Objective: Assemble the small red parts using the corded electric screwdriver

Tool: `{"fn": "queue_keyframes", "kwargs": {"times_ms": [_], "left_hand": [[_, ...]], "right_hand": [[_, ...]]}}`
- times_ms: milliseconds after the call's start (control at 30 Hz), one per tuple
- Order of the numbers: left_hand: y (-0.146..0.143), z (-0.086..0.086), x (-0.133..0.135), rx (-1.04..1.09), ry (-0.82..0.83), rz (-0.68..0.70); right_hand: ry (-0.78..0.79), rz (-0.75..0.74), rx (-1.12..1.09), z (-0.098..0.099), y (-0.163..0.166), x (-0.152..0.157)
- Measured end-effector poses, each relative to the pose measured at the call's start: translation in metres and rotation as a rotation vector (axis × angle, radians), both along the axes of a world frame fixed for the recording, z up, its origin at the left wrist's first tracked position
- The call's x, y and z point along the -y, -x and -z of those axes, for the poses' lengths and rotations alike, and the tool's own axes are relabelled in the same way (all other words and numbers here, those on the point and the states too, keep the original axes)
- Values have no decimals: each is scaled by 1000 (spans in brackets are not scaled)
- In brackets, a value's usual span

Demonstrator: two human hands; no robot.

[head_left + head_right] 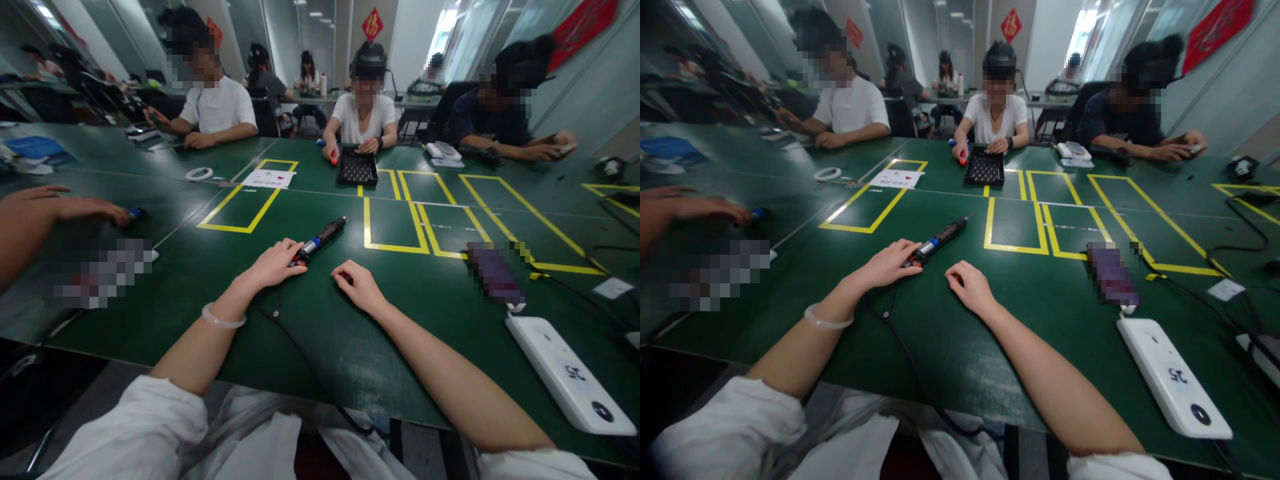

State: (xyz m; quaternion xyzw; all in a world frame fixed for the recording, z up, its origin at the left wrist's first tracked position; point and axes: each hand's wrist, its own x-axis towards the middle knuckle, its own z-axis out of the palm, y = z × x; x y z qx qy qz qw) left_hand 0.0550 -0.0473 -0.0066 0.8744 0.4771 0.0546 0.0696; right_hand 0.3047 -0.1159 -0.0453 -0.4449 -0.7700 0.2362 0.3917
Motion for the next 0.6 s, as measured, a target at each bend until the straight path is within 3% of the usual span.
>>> {"fn": "queue_keyframes", "kwargs": {"times_ms": [167,367,600], "left_hand": [[54,1,-32,-13,77,-115],[109,6,-59,-100,24,-318],[127,10,-60,-101,-76,-431]], "right_hand": [[3,-7,16,1,0,0],[4,-9,26,2,0,-1],[10,-12,32,3,-2,-1]]}}
